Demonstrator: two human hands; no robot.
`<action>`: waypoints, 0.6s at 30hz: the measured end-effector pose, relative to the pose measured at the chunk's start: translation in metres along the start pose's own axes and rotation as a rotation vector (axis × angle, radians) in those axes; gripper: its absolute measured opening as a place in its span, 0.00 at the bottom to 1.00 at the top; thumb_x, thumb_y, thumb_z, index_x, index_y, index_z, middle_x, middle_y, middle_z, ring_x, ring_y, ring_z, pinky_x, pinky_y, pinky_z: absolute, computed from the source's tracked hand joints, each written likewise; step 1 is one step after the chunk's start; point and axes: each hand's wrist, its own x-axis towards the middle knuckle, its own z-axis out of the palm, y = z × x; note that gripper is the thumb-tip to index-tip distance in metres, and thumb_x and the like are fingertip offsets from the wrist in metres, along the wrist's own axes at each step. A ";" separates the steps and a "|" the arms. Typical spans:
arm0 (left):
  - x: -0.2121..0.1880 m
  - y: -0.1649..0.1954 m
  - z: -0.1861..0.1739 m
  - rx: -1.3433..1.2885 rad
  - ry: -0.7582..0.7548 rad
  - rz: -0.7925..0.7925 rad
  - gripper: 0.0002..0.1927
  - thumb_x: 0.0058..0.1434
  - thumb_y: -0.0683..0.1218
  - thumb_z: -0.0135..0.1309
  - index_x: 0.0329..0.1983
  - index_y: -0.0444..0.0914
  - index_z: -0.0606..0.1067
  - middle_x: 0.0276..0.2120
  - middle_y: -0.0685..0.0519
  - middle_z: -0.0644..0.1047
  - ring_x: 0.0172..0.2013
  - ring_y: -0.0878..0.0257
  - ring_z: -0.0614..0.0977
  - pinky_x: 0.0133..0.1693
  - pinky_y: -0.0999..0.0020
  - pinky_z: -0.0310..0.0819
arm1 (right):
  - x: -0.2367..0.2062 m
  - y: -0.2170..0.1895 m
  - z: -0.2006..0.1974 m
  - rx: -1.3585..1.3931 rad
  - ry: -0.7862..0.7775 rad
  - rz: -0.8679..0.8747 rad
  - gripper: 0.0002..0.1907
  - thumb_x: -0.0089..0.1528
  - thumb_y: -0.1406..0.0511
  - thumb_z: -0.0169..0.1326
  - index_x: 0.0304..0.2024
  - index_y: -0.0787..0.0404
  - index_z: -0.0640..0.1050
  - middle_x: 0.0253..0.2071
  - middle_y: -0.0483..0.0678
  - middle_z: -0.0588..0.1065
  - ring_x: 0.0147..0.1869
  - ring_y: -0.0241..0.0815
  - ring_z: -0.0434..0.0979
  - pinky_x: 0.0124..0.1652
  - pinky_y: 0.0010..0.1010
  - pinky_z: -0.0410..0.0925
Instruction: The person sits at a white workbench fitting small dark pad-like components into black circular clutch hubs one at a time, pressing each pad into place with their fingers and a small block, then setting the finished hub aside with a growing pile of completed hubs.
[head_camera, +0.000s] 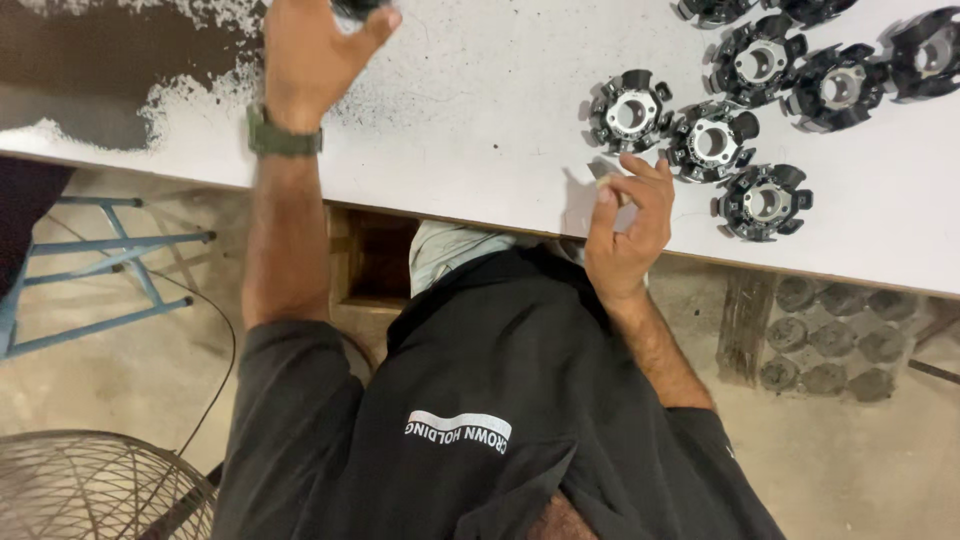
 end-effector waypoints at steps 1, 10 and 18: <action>-0.004 0.010 -0.006 0.093 0.055 0.092 0.22 0.68 0.56 0.65 0.57 0.38 0.75 0.48 0.48 0.81 0.45 0.56 0.82 0.47 0.58 0.77 | 0.001 0.001 -0.001 0.081 0.038 0.033 0.10 0.66 0.76 0.53 0.49 0.63 0.72 0.48 0.55 0.75 0.61 0.55 0.76 0.74 0.56 0.58; -0.008 0.043 0.040 0.240 -0.114 0.251 0.51 0.60 0.55 0.74 0.75 0.35 0.56 0.62 0.38 0.71 0.59 0.41 0.74 0.56 0.49 0.73 | -0.007 0.006 0.005 0.135 0.033 0.003 0.10 0.66 0.75 0.51 0.50 0.64 0.70 0.49 0.56 0.75 0.58 0.53 0.76 0.72 0.57 0.59; -0.060 0.125 0.081 -0.132 -0.408 0.385 0.59 0.54 0.57 0.71 0.79 0.37 0.48 0.67 0.37 0.66 0.68 0.39 0.68 0.68 0.49 0.64 | -0.015 0.021 -0.002 0.215 0.052 0.052 0.10 0.68 0.75 0.51 0.50 0.60 0.70 0.46 0.53 0.73 0.59 0.52 0.76 0.70 0.53 0.62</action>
